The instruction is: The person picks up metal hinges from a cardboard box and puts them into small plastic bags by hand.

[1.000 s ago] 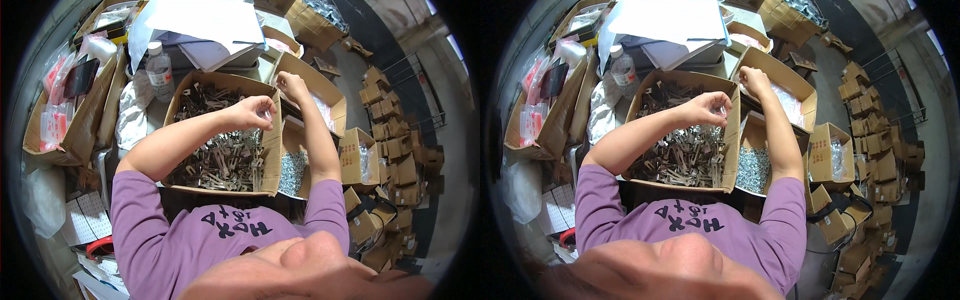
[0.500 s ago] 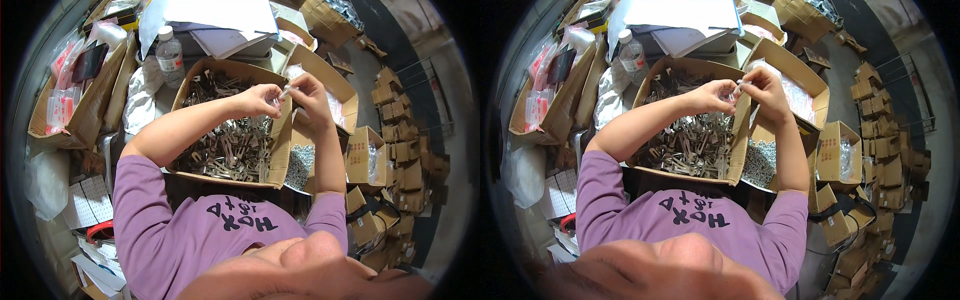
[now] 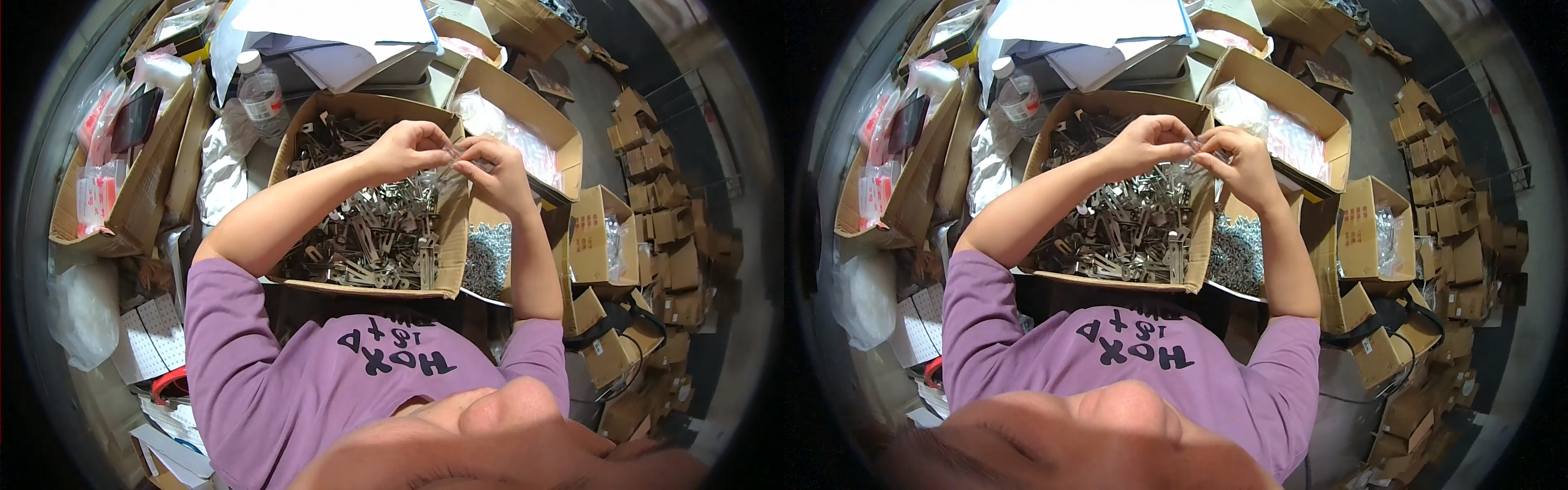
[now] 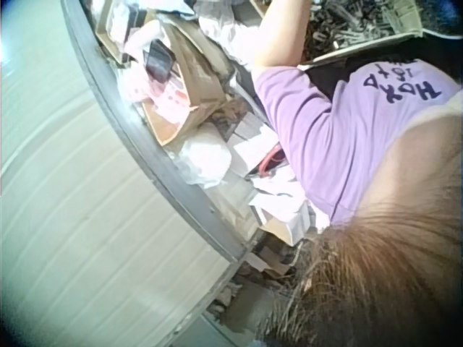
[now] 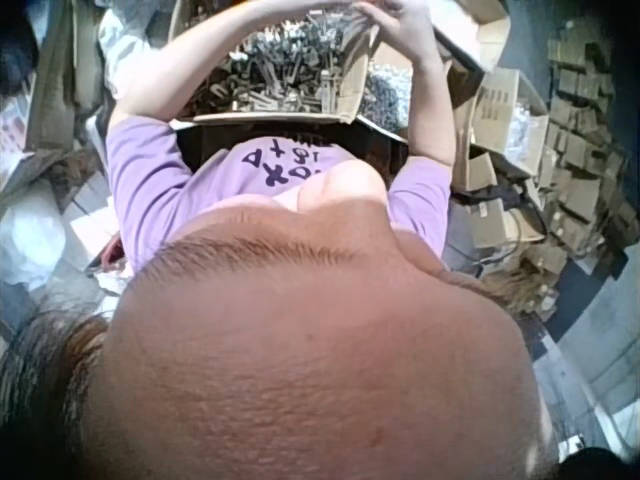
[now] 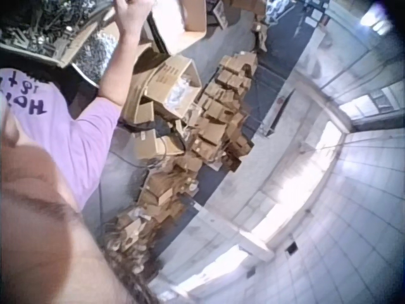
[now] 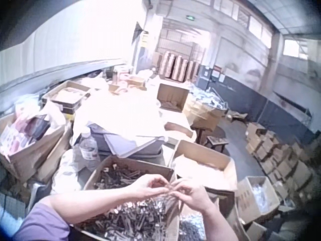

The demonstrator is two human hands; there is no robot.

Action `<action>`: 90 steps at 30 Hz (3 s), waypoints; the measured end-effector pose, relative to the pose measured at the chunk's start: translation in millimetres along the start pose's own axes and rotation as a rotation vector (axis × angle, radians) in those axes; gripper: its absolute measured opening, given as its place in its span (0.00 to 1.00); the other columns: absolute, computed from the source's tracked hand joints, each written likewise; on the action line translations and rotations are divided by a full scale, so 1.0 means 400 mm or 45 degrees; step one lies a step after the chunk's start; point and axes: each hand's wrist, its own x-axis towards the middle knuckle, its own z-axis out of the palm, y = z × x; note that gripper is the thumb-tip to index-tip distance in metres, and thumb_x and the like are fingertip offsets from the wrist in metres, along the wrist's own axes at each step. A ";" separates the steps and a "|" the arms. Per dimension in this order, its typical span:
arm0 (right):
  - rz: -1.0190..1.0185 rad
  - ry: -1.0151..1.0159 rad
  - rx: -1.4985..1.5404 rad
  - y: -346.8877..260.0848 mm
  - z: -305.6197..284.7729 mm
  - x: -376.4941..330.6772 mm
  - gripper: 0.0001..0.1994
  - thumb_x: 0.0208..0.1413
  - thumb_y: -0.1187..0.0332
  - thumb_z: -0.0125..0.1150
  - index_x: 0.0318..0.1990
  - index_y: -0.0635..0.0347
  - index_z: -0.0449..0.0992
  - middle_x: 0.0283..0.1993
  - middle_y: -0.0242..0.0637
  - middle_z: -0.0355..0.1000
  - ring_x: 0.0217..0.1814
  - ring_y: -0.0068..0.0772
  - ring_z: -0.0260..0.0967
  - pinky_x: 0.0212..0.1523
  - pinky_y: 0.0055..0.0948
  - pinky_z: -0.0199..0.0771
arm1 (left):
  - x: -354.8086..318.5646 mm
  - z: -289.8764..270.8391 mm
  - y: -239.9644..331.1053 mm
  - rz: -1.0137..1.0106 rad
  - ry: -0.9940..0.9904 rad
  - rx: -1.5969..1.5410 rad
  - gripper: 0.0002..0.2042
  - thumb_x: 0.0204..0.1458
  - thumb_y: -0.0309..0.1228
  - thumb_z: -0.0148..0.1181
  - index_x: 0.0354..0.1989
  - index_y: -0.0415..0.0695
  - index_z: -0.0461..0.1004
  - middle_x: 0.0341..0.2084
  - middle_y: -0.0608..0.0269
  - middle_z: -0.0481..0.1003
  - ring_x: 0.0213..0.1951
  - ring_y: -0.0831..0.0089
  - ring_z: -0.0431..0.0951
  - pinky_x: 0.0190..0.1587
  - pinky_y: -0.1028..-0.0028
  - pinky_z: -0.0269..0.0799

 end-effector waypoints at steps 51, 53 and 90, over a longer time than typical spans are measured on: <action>0.823 0.358 -0.247 0.449 -0.266 -0.068 0.10 0.47 0.74 0.62 0.38 0.67 0.75 0.38 0.37 0.74 0.38 0.26 0.71 0.42 0.23 0.69 | -0.009 -0.004 0.002 0.084 0.032 0.388 0.14 0.52 0.30 0.60 0.43 0.35 0.69 0.35 0.65 0.72 0.37 0.81 0.71 0.41 0.78 0.69; 0.730 0.482 0.394 0.325 -0.237 -0.044 0.08 0.46 0.78 0.63 0.32 0.62 0.69 0.30 0.31 0.70 0.35 0.27 0.73 0.36 0.22 0.74 | -0.019 -0.003 0.006 0.050 -0.012 0.419 0.15 0.51 0.31 0.61 0.43 0.35 0.69 0.34 0.64 0.73 0.37 0.80 0.71 0.43 0.77 0.69; 0.052 0.267 0.238 -0.035 0.015 -0.024 0.09 0.49 0.76 0.61 0.39 0.64 0.73 0.39 0.34 0.71 0.38 0.23 0.67 0.38 0.20 0.66 | -0.006 -0.019 0.023 0.264 0.402 0.379 0.07 0.47 0.27 0.65 0.32 0.36 0.77 0.26 0.65 0.77 0.30 0.84 0.74 0.33 0.82 0.71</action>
